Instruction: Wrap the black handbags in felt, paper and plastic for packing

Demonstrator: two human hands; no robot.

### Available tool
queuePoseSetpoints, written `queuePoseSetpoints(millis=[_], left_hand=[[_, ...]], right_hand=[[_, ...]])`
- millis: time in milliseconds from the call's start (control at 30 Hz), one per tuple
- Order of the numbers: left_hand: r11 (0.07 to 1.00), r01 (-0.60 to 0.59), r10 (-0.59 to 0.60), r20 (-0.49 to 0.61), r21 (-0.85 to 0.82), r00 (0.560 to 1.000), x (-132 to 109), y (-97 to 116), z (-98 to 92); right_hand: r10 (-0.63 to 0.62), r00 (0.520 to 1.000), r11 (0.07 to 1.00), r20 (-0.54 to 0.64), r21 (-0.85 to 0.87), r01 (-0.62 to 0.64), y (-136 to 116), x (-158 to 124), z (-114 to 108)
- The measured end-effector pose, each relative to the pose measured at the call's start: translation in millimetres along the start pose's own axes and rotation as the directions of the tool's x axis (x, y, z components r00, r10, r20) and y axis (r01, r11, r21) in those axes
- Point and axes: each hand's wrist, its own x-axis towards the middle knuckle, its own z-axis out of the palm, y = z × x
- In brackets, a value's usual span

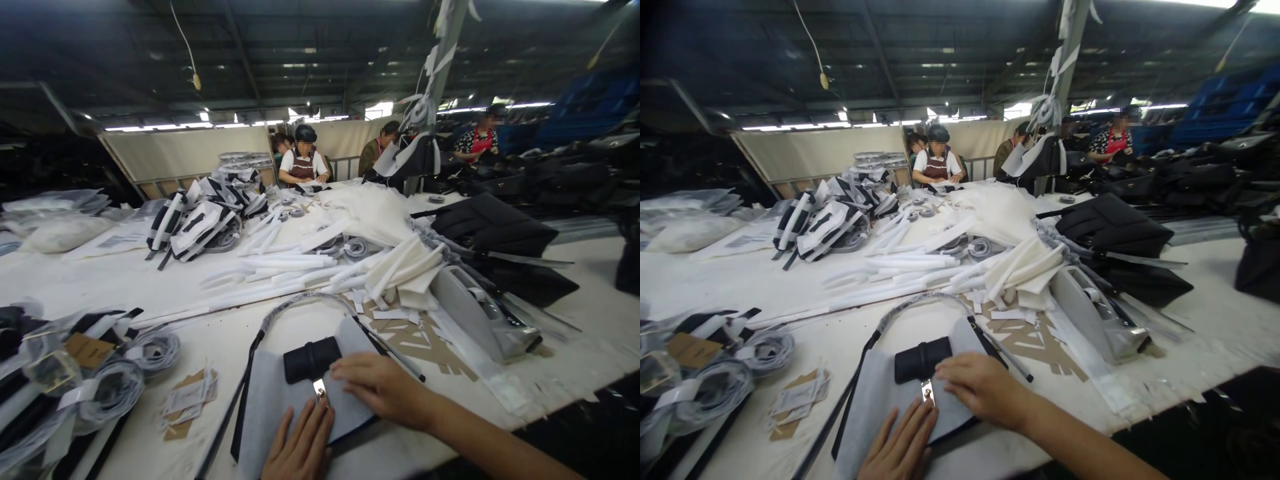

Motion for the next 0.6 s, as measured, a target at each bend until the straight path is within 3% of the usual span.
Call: queuePoseSetpoints(millis=[67, 133, 233, 333, 400, 467, 600], left_hand=[[1.0, 0.003, -0.003, -0.004, -0.016, 1.0, 0.9, -1.6, -0.8], [1.0, 0.01, -0.01, -0.022, -0.022, 1.0, 1.5, -3.4, -0.6], [1.0, 0.01, -0.011, -0.049, -0.015, 0.999, 2.2, -4.6, -0.1], [1.0, 0.005, -0.005, -0.028, -0.009, 1.0, 6.2, -3.3, -5.4], [0.999, 0.039, -0.039, -0.011, -0.029, 0.999, 11.9, -0.8, -13.5], [0.993, 0.099, -0.099, 0.003, -0.067, 0.995, 18.7, 2.7, -23.1], [0.969, 0.21, -0.206, 0.045, -0.126, 0.977, 26.6, 9.6, -35.3]], right_hand=[[0.015, 0.995, 0.968, -0.101, -0.249, -0.04, 29.3, 8.0, -34.8], [0.13, 0.981, 0.76, -0.147, -0.62, -0.194, 68.5, 15.7, -71.9], [0.205, 0.958, 0.625, -0.2, -0.726, -0.286, 126.3, 23.8, -118.8], [0.214, 0.964, 0.575, -0.155, -0.778, -0.253, 159.9, 28.4, -148.2], [0.19, 0.975, 0.568, -0.112, -0.798, -0.202, 163.1, 30.6, -160.3], [0.153, 0.982, 0.558, -0.111, -0.81, -0.178, 150.1, 32.8, -168.2], [-0.043, 0.964, 0.543, -0.261, -0.816, -0.197, 83.8, 37.3, -162.5]])
